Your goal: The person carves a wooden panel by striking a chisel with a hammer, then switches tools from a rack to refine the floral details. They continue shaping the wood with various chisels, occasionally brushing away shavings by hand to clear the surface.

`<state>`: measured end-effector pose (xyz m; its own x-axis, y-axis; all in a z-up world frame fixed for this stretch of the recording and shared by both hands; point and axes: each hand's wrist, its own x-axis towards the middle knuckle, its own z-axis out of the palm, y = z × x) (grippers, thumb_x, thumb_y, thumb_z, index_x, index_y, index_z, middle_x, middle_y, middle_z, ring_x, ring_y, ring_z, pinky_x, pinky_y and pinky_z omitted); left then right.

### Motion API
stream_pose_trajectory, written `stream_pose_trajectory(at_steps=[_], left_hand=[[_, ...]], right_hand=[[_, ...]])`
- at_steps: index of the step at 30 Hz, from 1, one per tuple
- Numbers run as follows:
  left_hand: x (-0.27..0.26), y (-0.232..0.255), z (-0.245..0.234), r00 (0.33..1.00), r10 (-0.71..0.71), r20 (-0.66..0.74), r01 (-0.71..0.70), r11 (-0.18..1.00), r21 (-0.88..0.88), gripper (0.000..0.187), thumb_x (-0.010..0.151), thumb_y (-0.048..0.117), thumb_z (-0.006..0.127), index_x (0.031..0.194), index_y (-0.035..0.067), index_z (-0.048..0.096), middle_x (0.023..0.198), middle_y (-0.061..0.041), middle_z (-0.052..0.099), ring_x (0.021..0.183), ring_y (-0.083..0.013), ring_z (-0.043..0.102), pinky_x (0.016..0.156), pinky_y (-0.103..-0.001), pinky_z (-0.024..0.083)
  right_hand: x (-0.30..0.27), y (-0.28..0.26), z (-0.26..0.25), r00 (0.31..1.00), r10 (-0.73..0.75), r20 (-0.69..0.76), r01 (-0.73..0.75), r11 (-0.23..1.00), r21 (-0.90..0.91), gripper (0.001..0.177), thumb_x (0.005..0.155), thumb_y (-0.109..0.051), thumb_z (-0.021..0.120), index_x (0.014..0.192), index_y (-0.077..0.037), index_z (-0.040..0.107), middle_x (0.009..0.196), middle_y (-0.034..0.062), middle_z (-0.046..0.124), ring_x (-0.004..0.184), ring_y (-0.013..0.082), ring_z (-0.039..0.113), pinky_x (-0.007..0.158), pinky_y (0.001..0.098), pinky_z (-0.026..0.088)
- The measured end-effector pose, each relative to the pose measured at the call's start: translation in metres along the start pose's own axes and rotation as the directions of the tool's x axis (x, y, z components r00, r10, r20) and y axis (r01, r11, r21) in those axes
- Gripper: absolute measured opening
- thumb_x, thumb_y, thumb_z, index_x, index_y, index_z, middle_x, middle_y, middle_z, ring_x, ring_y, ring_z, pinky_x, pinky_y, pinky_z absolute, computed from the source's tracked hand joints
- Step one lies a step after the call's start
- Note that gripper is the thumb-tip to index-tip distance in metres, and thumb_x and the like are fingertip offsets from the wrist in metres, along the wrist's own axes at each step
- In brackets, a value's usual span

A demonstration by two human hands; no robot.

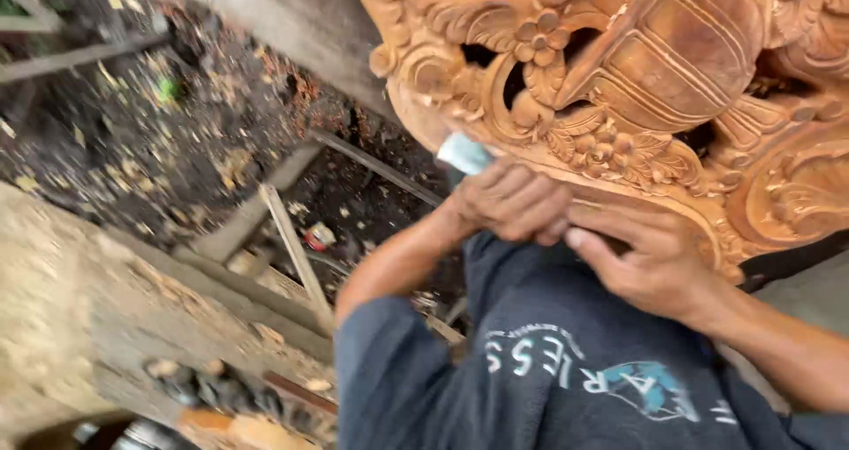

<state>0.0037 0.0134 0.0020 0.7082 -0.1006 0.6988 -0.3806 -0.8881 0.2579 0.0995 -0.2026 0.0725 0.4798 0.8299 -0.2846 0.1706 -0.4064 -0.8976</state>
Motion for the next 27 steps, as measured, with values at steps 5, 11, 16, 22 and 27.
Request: stream_pose_trajectory(at_steps=[5,11,16,22,27], left_hand=[[0.002,0.006,0.000,0.986,0.158,0.052,-0.159,0.987,0.022,0.032,0.110,0.033,0.056,0.111,0.003,0.068,0.088,-0.003,0.061,0.073,-0.0155,0.059,0.072,-0.028,0.049],[-0.011,-0.002,0.002,0.997,0.015,-0.075,-0.019,0.998,-0.064,0.027,0.097,0.027,0.052,0.089,0.005,0.067,0.078,-0.003,0.061,0.062,-0.0165,0.054,0.064,-0.032,0.046],[0.004,0.001,-0.021,0.998,-0.038,0.054,0.036,0.999,0.024,0.035,0.098,0.034,0.046,0.079,0.010,0.063,0.071,-0.002,0.055,0.059,-0.0184,0.051,0.067,-0.035,0.045],[0.051,0.009,-0.088,0.934,-0.170,0.313,0.118,0.977,0.177,0.068,0.090,0.074,0.047,0.093,0.008,0.061,0.080,-0.007,0.048,0.073,-0.0239,0.054,0.073,-0.041,0.047],[0.008,-0.092,-0.128,0.775,-0.626,-0.082,0.582,0.659,0.477,0.019,0.111,0.027,0.059,0.119,0.011,0.056,0.104,-0.006,0.058,0.095,-0.0220,0.059,0.083,-0.041,0.050]], right_hand=[[0.003,-0.020,-0.021,0.998,0.044,0.052,-0.038,0.994,-0.105,0.027,0.085,-0.010,0.076,0.110,-0.001,0.075,0.106,0.0154,0.077,0.090,0.0234,0.077,0.079,0.0325,0.060],[0.010,-0.014,0.027,0.999,-0.030,-0.033,0.028,0.999,-0.045,0.023,0.088,-0.007,0.077,0.109,0.002,0.074,0.102,0.0152,0.076,0.089,0.0224,0.077,0.077,0.0289,0.060],[0.009,-0.015,0.037,0.964,-0.227,-0.140,0.228,0.974,-0.007,0.024,0.090,0.002,0.074,0.114,0.003,0.071,0.087,0.0114,0.071,0.072,0.0192,0.069,0.063,0.0311,0.055],[0.005,-0.057,-0.006,0.941,-0.305,-0.147,0.318,0.946,0.068,0.035,0.098,-0.017,0.056,0.127,0.002,0.058,0.115,0.0203,0.066,0.091,0.0260,0.067,0.077,0.0375,0.056],[0.040,-0.025,-0.009,0.894,-0.412,-0.174,0.314,0.855,-0.413,0.044,0.099,-0.024,0.068,0.132,0.003,0.060,0.129,0.0223,0.058,0.108,0.0326,0.061,0.088,0.0453,0.055]])
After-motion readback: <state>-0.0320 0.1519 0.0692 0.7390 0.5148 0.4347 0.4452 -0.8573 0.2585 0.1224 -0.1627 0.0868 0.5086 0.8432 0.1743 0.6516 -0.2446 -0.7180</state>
